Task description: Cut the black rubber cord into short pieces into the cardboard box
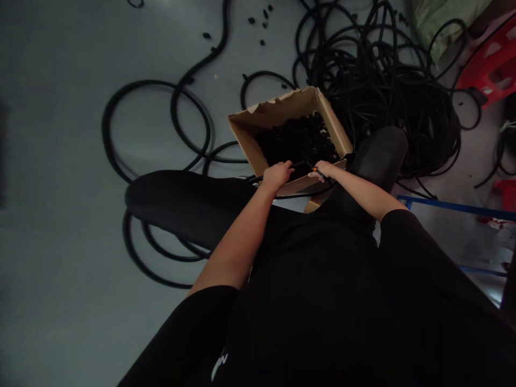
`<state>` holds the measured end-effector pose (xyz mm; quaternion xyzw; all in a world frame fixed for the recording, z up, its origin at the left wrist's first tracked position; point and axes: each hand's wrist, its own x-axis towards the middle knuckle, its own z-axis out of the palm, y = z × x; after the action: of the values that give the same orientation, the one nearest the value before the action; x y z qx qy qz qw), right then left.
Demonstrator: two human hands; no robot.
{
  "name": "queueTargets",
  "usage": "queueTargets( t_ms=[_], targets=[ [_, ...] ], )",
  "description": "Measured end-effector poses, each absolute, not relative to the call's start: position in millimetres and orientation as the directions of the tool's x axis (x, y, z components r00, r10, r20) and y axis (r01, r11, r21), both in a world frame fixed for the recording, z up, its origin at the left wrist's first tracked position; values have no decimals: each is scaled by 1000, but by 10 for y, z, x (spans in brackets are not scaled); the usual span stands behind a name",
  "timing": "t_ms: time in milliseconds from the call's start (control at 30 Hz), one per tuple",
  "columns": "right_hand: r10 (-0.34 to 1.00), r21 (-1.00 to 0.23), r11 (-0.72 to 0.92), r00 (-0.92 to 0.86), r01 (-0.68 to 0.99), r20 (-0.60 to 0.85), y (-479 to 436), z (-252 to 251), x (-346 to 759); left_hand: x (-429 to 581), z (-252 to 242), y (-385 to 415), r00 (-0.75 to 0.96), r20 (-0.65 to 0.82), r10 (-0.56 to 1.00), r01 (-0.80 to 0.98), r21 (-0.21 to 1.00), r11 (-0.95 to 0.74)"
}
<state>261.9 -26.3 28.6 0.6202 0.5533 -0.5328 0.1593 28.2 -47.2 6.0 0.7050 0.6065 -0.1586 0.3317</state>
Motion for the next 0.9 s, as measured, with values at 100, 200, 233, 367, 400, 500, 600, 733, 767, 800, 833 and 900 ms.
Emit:
queueTargets(
  t_ms=[100, 200, 233, 367, 400, 500, 600, 733, 767, 800, 833, 900],
  targets=[
    [469, -419, -419, -202, 806, -860, -298, 265, 2604, 298, -2, -438, 172, -619, 766, 943, 329, 55],
    [493, -489, -388, -273, 781, -826, -325, 234, 2578, 320, -113, -402, 175, -646, 743, 919, 378, 112],
    [518, -524, -345, -308, 778, -798, -325, 223, 2572, 331, -150, -395, 198, -661, 724, 913, 393, 108],
    [582, -567, -157, -388, 809, -714, -280, 173, 2558, 397, -251, -406, 321, -680, 659, 884, 465, 49],
    [588, -550, -128, -383, 826, -712, -267, 163, 2556, 410, -265, -413, 342, -676, 653, 876, 481, 40],
    [603, -496, -60, -365, 866, -709, -243, 159, 2548, 412, -293, -425, 374, -651, 660, 853, 520, 29],
    [618, -461, -44, -338, 886, -710, -249, 219, 2532, 385, -308, -423, 374, -634, 677, 851, 525, 20],
    [646, -426, -97, -268, 900, -714, -271, 344, 2498, 390, -289, -419, 329, -661, 674, 876, 480, 44],
    [661, -420, -98, -256, 902, -706, -274, 363, 2491, 393, -280, -417, 308, -670, 676, 881, 469, 64],
    [670, -416, -92, -252, 905, -698, -277, 374, 2487, 393, -271, -414, 278, -675, 684, 886, 455, 88],
    [678, -411, -84, -250, 908, -691, -278, 376, 2486, 386, -265, -409, 245, -675, 696, 890, 441, 114],
    [671, -410, -78, -257, 909, -696, -282, 354, 2494, 355, -262, -397, 193, -664, 722, 893, 424, 150]
  ],
)
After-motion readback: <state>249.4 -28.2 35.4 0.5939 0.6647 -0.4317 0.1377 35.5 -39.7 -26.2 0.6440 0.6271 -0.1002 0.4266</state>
